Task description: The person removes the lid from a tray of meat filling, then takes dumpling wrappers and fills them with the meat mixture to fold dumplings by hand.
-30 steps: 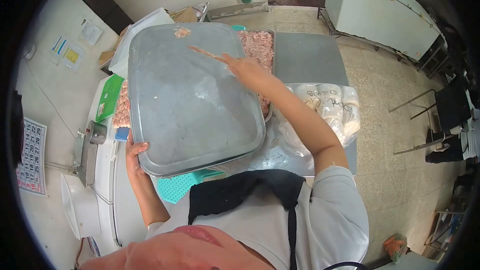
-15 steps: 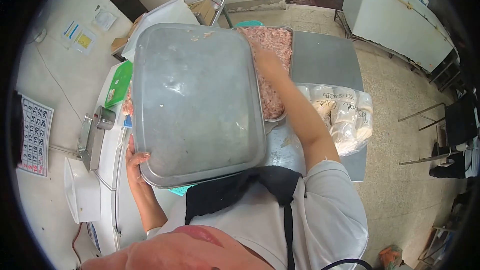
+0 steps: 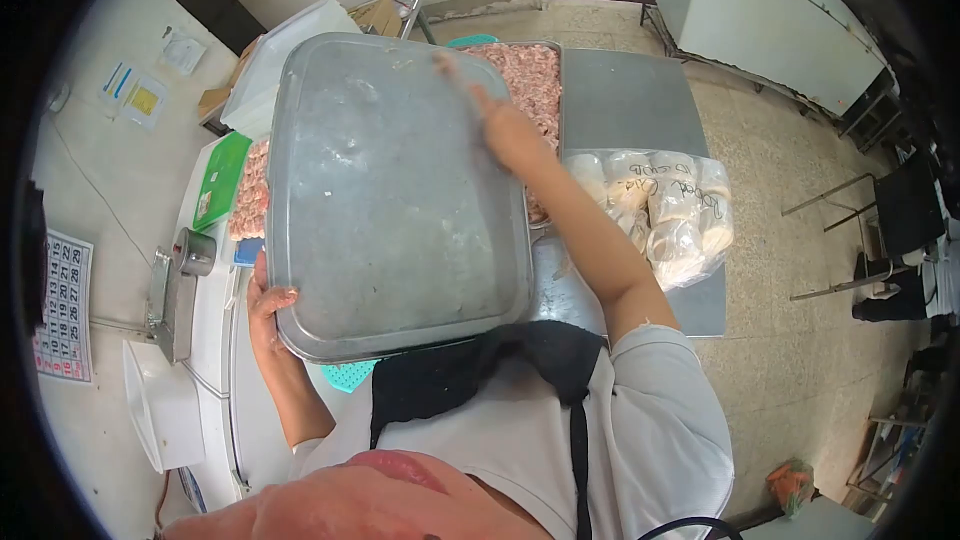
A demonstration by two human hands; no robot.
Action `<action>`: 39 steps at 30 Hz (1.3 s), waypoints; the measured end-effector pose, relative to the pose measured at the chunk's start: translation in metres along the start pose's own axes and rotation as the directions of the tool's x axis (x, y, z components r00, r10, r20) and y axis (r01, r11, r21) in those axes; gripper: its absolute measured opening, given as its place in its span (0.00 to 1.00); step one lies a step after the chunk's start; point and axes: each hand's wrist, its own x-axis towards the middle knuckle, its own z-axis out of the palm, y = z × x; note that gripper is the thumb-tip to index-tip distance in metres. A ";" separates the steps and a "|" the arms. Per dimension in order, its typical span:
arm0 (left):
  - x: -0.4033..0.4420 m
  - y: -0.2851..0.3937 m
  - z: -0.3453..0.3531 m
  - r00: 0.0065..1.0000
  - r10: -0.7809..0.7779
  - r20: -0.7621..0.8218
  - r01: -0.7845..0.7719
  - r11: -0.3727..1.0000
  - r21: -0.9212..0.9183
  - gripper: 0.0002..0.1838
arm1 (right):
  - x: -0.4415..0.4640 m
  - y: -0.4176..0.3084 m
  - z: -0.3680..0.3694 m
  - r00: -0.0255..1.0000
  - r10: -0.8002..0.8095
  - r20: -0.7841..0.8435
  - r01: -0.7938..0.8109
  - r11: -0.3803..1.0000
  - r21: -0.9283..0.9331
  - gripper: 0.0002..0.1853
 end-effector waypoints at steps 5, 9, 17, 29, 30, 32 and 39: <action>0.005 0.012 0.005 1.000 0.013 0.002 -0.013 1.000 -0.022 0.47 | -0.006 0.074 -0.024 0.985 0.170 -0.006 -0.170 0.983 -0.072 0.25; 0.019 0.038 0.014 0.994 0.054 0.091 -0.063 0.993 0.096 0.46 | -0.017 0.010 -0.053 0.953 -0.083 -0.291 0.109 0.991 0.072 0.23; 0.054 0.135 0.038 0.909 0.198 0.366 -0.349 0.841 0.413 0.40 | -0.028 -0.124 -0.135 0.833 -0.360 -0.420 0.415 0.909 0.043 0.25; 0.063 0.132 0.107 0.802 0.345 0.487 -0.569 0.688 0.450 0.27 | -0.033 -0.150 -0.110 0.786 -0.508 -0.354 0.590 0.786 0.183 0.26; 0.059 0.137 0.107 0.829 0.236 0.507 -0.515 0.675 0.528 0.34 | -0.034 -0.149 -0.111 0.819 -0.489 -0.300 0.555 0.808 0.196 0.26; 0.052 0.133 0.103 0.848 0.167 0.504 -0.471 0.674 0.569 0.40 | -0.024 -0.136 -0.108 0.821 -0.451 -0.349 0.528 0.832 0.169 0.25; 0.007 0.133 0.073 0.941 0.154 0.302 -0.292 0.819 0.493 0.39 | 0.006 -0.016 -0.054 0.886 -0.214 -0.412 0.344 0.898 0.274 0.21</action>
